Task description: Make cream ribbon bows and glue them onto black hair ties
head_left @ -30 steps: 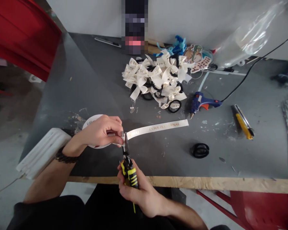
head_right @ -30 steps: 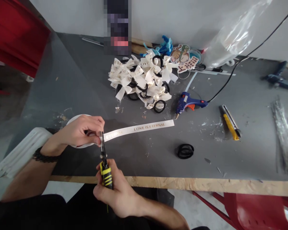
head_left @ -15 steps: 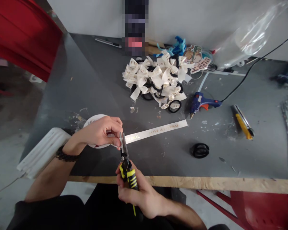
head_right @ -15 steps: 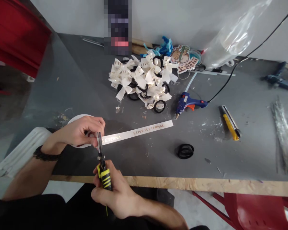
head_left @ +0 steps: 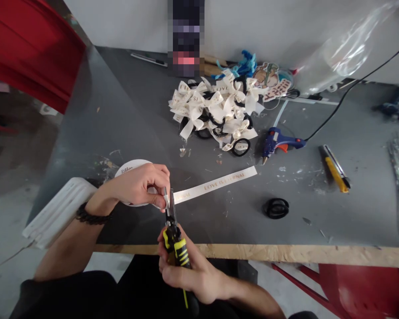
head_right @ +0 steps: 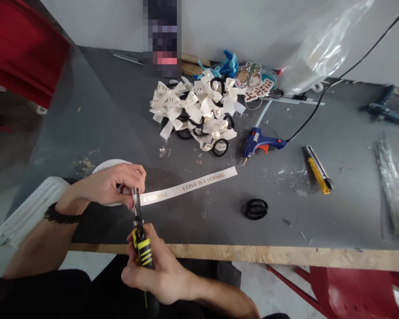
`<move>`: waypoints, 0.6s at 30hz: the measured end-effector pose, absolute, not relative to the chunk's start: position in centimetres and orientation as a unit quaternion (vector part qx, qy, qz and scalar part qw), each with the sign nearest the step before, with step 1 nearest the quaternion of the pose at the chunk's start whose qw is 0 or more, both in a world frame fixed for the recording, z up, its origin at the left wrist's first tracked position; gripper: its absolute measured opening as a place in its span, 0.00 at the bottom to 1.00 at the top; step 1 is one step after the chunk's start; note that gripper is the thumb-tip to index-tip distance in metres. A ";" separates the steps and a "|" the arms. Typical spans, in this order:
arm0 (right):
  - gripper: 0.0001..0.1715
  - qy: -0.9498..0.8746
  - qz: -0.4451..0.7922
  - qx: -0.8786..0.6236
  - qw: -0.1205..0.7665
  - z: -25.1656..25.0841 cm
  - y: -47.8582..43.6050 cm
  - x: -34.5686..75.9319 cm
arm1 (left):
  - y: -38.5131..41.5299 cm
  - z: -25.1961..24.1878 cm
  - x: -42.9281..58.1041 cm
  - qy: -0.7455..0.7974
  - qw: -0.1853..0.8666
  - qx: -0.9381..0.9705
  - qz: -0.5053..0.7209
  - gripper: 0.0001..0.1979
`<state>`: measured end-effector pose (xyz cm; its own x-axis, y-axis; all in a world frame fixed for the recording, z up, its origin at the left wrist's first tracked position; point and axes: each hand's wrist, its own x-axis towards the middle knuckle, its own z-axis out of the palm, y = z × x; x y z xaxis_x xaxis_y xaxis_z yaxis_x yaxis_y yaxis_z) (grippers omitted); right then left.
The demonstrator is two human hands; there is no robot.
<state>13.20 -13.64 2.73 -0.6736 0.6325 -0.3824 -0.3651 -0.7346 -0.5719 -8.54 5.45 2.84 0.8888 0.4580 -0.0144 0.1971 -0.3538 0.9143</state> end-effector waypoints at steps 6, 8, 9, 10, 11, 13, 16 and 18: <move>0.25 -0.226 0.880 -0.314 0.276 2.9 -13.8 12.7 | 5.4 2.9 -8.4 0.181 0.532 0.819 0.120 0.11; 0.27 -0.213 0.885 -0.300 0.284 2.9 -13.8 12.7 | 5.4 2.9 -8.4 0.192 0.528 0.818 0.120 0.11; 0.27 -0.209 0.888 -0.298 0.283 2.8 -13.8 12.7 | 5.4 2.9 -8.4 0.196 0.527 0.818 0.121 0.11; 0.26 -0.209 0.888 -0.300 0.277 2.8 -13.9 12.7 | 5.4 2.8 -8.4 0.195 0.527 0.818 0.123 0.11; 0.23 -0.214 0.887 -0.306 0.270 2.6 -13.9 12.7 | 5.4 2.8 -8.4 0.191 0.528 0.818 0.124 0.11; 0.20 -0.230 0.885 -0.313 0.257 2.4 -13.9 12.7 | 5.4 2.8 -8.5 0.181 0.532 0.818 0.126 0.11; 0.26 -0.218 0.894 -0.289 0.264 2.3 -13.7 12.7 | 5.4 2.8 -8.5 0.181 0.534 0.816 0.127 0.10; 0.31 -0.190 0.902 -0.270 0.278 2.5 -13.5 12.6 | 5.3 2.7 -8.5 0.187 0.534 0.816 0.122 0.09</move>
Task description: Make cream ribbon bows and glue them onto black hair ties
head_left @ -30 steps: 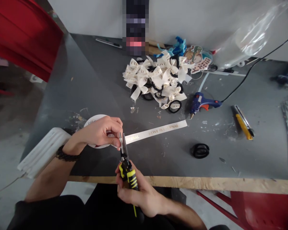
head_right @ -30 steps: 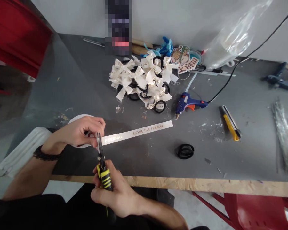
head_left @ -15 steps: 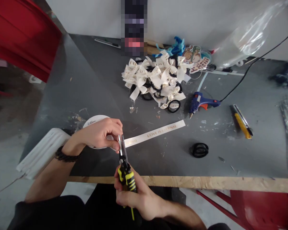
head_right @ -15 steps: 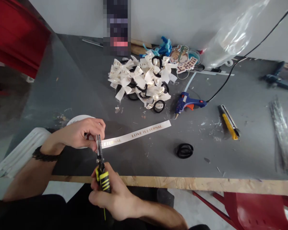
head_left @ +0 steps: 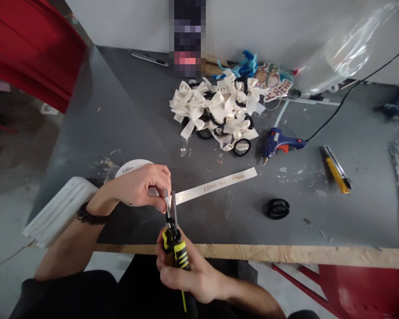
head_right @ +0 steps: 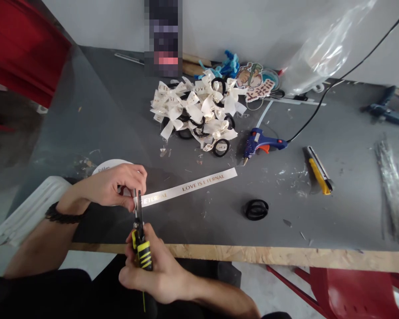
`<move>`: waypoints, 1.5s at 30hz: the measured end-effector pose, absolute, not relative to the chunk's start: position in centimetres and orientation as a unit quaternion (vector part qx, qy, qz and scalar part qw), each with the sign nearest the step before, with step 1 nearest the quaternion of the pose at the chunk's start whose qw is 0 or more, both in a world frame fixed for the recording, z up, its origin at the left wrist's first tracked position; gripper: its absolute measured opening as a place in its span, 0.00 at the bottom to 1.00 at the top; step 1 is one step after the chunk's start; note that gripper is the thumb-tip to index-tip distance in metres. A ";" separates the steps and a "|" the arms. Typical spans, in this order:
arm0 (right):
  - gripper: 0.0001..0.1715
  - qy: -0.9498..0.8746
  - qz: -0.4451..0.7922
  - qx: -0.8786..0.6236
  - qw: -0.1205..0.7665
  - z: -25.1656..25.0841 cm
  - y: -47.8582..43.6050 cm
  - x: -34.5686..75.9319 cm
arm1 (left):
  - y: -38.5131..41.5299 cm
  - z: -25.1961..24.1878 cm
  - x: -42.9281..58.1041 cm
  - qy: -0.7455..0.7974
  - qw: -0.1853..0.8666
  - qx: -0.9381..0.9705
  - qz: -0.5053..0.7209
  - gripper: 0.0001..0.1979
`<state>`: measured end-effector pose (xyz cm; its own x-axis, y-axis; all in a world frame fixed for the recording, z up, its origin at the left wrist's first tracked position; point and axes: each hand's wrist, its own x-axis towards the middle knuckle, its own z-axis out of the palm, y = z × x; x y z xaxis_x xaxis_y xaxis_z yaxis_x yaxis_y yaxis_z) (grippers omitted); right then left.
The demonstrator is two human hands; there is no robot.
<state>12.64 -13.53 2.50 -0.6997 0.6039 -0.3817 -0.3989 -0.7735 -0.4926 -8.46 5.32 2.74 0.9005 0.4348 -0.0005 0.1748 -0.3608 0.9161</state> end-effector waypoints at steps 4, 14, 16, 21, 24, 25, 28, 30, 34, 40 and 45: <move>0.26 -0.187 0.897 -0.293 0.271 3.0 -13.5 12.5 | 5.3 2.6 -8.5 0.186 0.533 0.817 0.118 0.11; 0.26 -0.203 0.889 -0.301 0.279 2.8 -13.7 12.1 | 5.4 2.8 -8.4 0.183 0.536 0.815 0.125 0.10; 0.21 -0.199 0.885 -0.313 0.281 2.7 -13.8 12.1 | 5.4 2.8 -8.4 0.180 0.540 0.812 0.127 0.11; 0.29 -0.178 0.898 -0.278 0.290 2.7 -13.7 12.1 | 5.5 2.7 -8.4 0.184 0.528 0.819 0.128 0.11; 0.26 -0.156 0.900 -0.295 0.280 3.0 -13.5 12.4 | 5.4 2.6 -8.5 0.188 0.523 0.821 0.131 0.11; 0.25 -0.148 0.903 -0.295 0.276 3.1 -13.3 12.4 | 5.4 2.6 -8.5 0.187 0.525 0.820 0.134 0.11; 0.28 -0.160 0.909 -0.263 0.282 3.3 -13.0 12.5 | 5.3 2.5 -8.4 0.189 0.529 0.816 0.136 0.13; 0.31 -0.166 0.907 -0.248 0.297 3.2 -12.9 12.4 | 5.2 2.5 -8.4 0.193 0.529 0.816 0.132 0.14; 0.24 -0.122 0.907 -0.267 0.302 2.9 -13.5 11.7 | 5.2 2.5 -8.3 0.188 0.532 0.814 0.138 0.12; 0.35 -0.168 0.904 -0.233 0.316 2.7 -13.2 11.9 | 5.3 2.3 -8.5 0.190 0.539 0.811 0.128 0.10; 0.35 -0.176 0.906 -0.216 0.319 2.9 -12.7 12.1 | 5.2 2.4 -8.6 0.184 0.557 0.801 0.117 0.09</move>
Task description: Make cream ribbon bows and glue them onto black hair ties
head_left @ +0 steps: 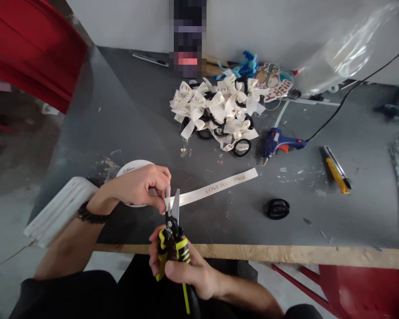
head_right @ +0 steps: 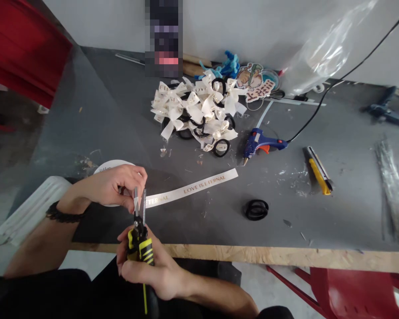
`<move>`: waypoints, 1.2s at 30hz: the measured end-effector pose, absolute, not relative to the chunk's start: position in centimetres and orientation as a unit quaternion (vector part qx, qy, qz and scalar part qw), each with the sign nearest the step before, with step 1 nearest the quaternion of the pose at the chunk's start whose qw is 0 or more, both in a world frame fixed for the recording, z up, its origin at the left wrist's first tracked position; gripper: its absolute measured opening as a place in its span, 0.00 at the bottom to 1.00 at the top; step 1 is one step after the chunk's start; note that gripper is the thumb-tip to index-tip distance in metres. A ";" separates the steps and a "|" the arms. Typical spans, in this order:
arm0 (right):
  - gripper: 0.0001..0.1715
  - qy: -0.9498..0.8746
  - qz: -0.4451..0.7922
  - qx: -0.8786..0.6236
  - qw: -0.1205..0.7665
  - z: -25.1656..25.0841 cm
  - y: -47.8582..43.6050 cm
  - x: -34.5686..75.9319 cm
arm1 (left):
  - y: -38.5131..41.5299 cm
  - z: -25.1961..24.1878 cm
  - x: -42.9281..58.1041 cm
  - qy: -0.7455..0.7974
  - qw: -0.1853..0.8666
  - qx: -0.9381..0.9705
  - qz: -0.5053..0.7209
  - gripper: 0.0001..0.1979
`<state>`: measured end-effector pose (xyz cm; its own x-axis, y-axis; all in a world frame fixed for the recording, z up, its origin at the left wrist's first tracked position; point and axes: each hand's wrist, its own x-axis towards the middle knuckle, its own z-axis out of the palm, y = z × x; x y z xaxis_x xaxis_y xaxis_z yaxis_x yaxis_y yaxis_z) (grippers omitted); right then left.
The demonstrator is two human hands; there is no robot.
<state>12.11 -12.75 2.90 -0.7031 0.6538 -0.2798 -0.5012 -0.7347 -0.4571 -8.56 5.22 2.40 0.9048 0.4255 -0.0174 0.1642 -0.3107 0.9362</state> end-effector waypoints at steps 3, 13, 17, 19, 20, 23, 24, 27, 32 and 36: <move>0.33 -0.170 0.903 -0.236 0.315 2.9 -13.1 11.7 | 5.2 2.4 -8.6 0.190 0.560 0.799 0.114 0.09; 0.29 -0.112 0.906 -0.256 0.317 2.8 -13.3 11.2 | 5.5 2.5 -8.5 0.153 0.553 0.812 0.107 0.09; 0.22 -0.092 0.909 -0.264 0.309 2.6 -13.7 11.1 | 5.5 2.5 -8.4 0.163 0.546 0.814 0.112 0.09; 0.21 -0.096 0.908 -0.273 0.303 2.5 -13.9 11.1 | 5.3 2.5 -8.4 0.169 0.546 0.813 0.113 0.09; 0.22 -0.098 0.907 -0.272 0.306 2.4 -13.9 11.1 | 5.2 2.4 -8.3 0.175 0.544 0.813 0.110 0.08; 0.28 -0.091 0.909 -0.250 0.321 2.5 -13.7 11.3 | 5.0 2.3 -8.2 0.206 0.532 0.815 0.106 0.08; 0.28 -0.090 0.910 -0.250 0.320 2.6 -13.6 11.4 | 4.9 2.2 -8.1 0.212 0.530 0.814 0.110 0.08; 0.24 -0.100 0.908 -0.282 0.292 2.6 -13.5 11.7 | 4.8 2.2 -8.1 0.208 0.534 0.810 0.124 0.08; 0.28 -0.109 0.909 -0.253 0.313 2.1 -13.4 11.8 | 4.7 2.4 -7.8 0.199 0.518 0.825 0.108 0.06; 0.32 -0.137 0.910 -0.211 0.329 1.9 -13.0 12.0 | 4.7 2.3 -7.8 0.206 0.515 0.825 0.105 0.06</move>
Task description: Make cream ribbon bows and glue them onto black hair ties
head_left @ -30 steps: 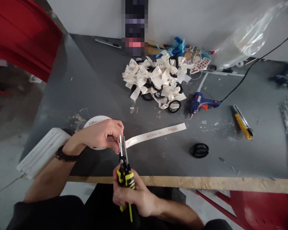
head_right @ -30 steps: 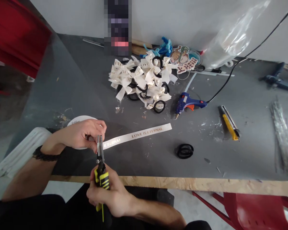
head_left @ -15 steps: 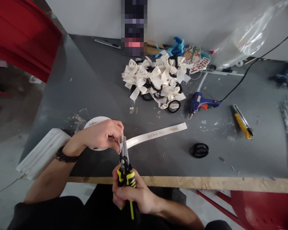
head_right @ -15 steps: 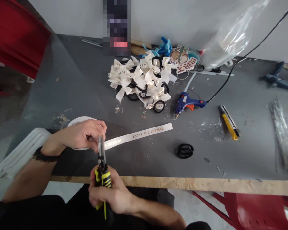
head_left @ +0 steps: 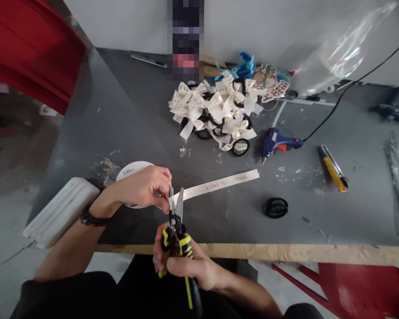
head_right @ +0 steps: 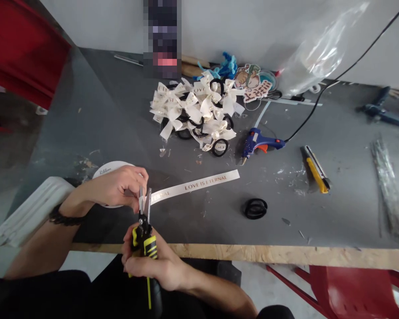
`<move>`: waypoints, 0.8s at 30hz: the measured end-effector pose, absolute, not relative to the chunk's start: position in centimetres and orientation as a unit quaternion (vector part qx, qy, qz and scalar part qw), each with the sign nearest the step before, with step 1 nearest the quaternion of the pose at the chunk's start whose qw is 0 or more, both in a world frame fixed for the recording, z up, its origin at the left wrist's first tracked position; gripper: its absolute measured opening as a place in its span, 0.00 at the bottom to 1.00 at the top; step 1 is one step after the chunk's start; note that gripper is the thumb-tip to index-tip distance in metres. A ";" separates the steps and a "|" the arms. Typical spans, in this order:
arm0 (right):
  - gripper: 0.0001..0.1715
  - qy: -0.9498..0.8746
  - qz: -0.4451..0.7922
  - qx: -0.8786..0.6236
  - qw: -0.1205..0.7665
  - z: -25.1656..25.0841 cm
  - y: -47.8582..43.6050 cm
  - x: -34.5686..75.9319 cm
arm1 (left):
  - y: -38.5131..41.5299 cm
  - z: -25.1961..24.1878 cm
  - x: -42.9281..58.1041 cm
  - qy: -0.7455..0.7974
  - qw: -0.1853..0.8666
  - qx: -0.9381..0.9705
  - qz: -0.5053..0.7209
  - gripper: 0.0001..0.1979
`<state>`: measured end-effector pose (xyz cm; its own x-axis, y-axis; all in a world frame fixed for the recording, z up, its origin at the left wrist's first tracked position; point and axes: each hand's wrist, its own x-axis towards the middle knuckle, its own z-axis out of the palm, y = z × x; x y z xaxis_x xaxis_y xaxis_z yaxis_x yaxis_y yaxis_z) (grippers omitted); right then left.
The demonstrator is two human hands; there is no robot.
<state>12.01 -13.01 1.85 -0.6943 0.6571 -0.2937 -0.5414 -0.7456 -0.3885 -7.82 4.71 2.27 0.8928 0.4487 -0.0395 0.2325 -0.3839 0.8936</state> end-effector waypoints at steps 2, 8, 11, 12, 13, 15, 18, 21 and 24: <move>0.32 -0.161 0.905 -0.213 0.332 2.0 -12.7 12.3 | 4.8 2.3 -7.9 0.202 0.523 0.821 0.109 0.07; 0.36 -0.225 0.888 -0.231 0.329 2.5 -12.1 13.2 | 5.0 2.6 -8.1 0.192 0.540 0.811 0.116 0.11; 0.37 -0.217 0.893 -0.211 0.334 2.6 -11.9 13.3 | 5.0 2.7 -8.1 0.201 0.547 0.805 0.108 0.10; 0.38 -0.216 0.893 -0.207 0.336 2.7 -11.9 13.3 | 5.0 2.7 -8.1 0.203 0.550 0.803 0.107 0.11; 0.37 -0.217 0.893 -0.206 0.337 2.7 -11.8 13.3 | 5.0 2.6 -8.2 0.205 0.552 0.801 0.106 0.11; 0.37 -0.219 0.891 -0.207 0.339 2.7 -11.8 13.1 | 5.0 2.6 -8.2 0.208 0.556 0.797 0.108 0.13; 0.37 -0.221 0.891 -0.204 0.341 2.7 -11.9 12.7 | 5.0 2.3 -8.4 0.202 0.560 0.795 0.113 0.15; 0.37 -0.221 0.890 -0.208 0.339 2.6 -11.8 12.6 | 5.0 2.2 -8.4 0.190 0.557 0.801 0.113 0.14; 0.34 -0.215 0.891 -0.215 0.338 2.7 -11.6 12.7 | 5.2 2.2 -8.3 0.184 0.551 0.805 0.116 0.09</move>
